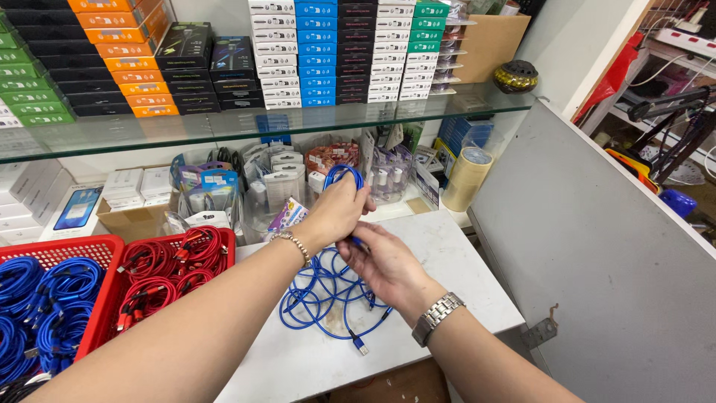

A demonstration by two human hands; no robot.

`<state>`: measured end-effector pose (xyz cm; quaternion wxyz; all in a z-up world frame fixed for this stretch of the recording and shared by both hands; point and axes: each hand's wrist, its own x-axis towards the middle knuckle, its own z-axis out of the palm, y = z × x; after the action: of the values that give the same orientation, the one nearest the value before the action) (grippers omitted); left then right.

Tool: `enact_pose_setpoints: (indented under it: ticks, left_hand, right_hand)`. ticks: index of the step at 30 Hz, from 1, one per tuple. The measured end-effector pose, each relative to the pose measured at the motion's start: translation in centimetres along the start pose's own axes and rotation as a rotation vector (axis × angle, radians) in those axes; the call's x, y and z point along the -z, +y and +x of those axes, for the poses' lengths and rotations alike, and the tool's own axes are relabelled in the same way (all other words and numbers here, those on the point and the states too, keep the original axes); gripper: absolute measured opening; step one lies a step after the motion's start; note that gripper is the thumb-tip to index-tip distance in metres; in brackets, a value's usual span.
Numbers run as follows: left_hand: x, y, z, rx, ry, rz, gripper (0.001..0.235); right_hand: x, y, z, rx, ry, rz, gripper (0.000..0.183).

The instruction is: The person untangles and coils red and blue USB cables, then places them into red baskets on a counter. The person handles the cables one at a time, separating them from a pile and arranging them neatly.

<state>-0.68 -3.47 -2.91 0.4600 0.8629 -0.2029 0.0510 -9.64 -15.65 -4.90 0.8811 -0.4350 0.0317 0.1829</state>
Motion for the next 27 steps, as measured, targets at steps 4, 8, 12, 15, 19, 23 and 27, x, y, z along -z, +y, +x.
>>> enact_pose_setpoints:
  ticks: [4, 8, 12, 15, 19, 23, 27]
  left_hand:
    - [1.1, -0.5, 0.1, -0.044, -0.030, 0.090, 0.043]
    - [1.6, 0.7, 0.8, -0.072, -0.076, 0.210, 0.052]
    - [1.6, 2.2, 0.4, 0.266, -0.332, -0.422, 0.047]
    - [2.0, 3.1, 0.2, 0.276, -0.376, -0.597, 0.042]
    - [2.4, 4.0, 0.4, 0.346, -0.397, -0.717, 0.040]
    - [1.6, 4.1, 1.2, 0.461, -0.265, -0.815, 0.043]
    - [0.8, 2.8, 1.7, 0.400, -0.275, -0.849, 0.026]
  right_hand:
    - [-0.5, -2.6, -2.6, 0.096, -0.039, 0.038, 0.029]
    - [-0.3, -4.1, -3.2, 0.225, 0.005, -0.392, 0.037]
    - [0.2, -4.8, -2.3, 0.406, 0.234, -0.834, 0.031]
    - [1.1, -5.8, -1.9, 0.291, 0.091, -0.566, 0.029]
    - [2.3, -7.4, -1.8, 0.127, -0.202, -0.343, 0.024]
    - [3.3, -7.7, -0.8, 0.106, -0.232, -0.347, 0.031]
    - [4.3, -8.3, 0.7, 0.126, -0.105, -0.244, 0.021]
